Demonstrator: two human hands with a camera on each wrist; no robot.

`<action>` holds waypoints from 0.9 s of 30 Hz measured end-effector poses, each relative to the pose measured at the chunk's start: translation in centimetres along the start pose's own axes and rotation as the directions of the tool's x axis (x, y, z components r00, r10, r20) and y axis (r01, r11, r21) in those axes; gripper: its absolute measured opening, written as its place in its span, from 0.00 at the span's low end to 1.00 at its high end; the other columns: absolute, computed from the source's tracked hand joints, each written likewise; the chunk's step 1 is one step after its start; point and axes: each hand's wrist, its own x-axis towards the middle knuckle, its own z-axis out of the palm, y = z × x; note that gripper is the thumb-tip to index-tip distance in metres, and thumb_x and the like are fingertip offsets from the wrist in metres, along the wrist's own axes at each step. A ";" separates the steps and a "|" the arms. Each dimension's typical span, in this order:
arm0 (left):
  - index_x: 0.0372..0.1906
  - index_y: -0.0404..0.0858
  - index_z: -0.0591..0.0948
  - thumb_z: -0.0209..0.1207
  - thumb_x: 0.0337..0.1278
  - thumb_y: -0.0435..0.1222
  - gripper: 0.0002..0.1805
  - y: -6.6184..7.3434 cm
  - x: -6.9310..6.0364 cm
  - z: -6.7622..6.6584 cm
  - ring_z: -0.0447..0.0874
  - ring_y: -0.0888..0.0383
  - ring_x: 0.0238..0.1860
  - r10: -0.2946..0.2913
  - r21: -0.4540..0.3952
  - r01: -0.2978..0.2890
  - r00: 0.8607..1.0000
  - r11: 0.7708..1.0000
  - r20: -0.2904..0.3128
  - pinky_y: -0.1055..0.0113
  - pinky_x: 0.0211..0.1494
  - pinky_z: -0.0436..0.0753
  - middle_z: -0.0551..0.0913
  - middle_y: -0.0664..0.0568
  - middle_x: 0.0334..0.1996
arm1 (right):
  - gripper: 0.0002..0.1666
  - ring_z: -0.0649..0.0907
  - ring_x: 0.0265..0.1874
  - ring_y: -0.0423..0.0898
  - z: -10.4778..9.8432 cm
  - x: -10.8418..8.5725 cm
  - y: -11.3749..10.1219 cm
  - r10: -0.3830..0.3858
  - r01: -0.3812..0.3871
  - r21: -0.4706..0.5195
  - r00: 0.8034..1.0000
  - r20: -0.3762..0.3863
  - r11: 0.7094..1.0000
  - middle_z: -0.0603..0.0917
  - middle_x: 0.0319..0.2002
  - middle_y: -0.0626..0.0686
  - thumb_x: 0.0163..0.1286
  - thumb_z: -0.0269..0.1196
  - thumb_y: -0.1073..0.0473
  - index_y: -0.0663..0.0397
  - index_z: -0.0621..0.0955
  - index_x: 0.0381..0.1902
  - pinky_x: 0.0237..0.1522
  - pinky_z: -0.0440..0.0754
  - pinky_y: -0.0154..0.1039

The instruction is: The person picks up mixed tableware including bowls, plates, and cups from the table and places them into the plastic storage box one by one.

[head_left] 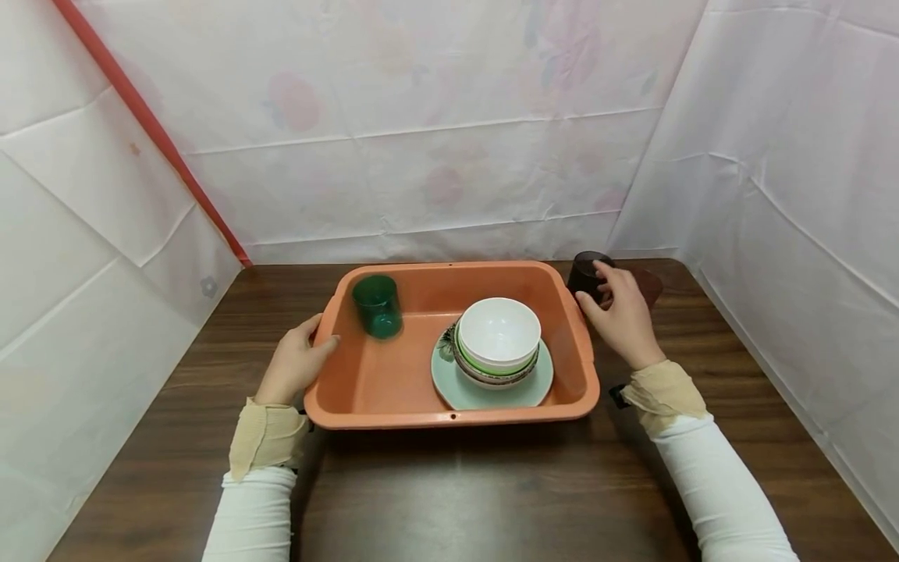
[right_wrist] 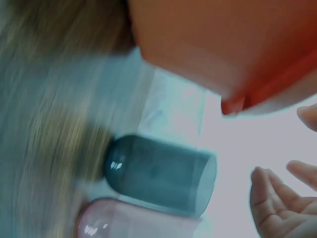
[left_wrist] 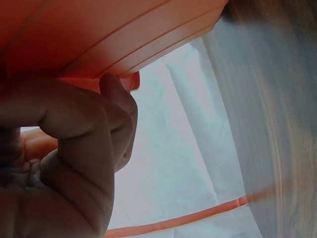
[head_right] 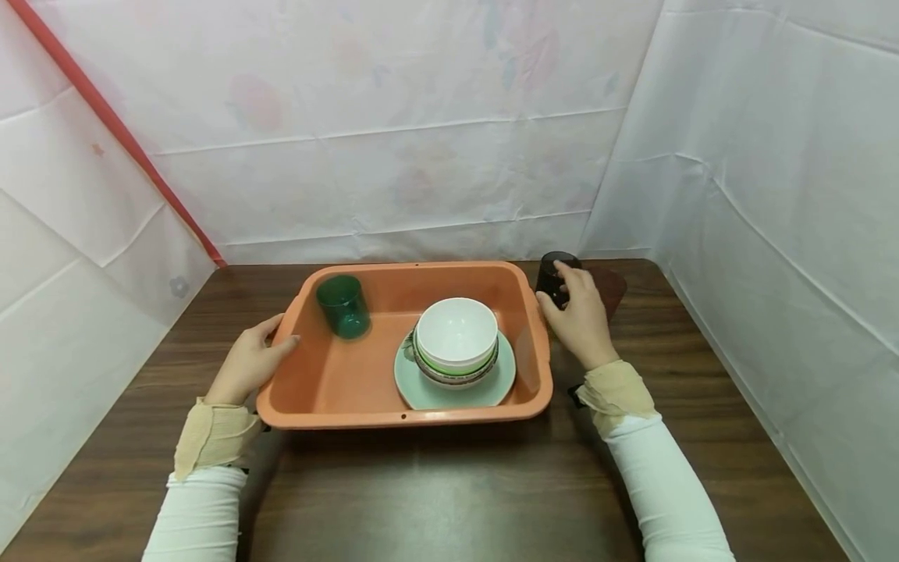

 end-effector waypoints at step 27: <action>0.75 0.31 0.55 0.49 0.72 0.44 0.35 0.5 -0.2 0.0 0.82 0.41 0.52 0.004 -0.014 -0.005 1.000 1.000 -0.003 0.48 0.54 0.82 0.73 0.30 0.63 | 0.67 0.54 0.73 0.68 -1.6 0.6 8.6 0.392 -0.389 0.086 0.920 -0.015 0.917 0.47 0.75 0.70 0.60 0.69 0.48 0.56 0.36 0.78 0.71 0.57 0.65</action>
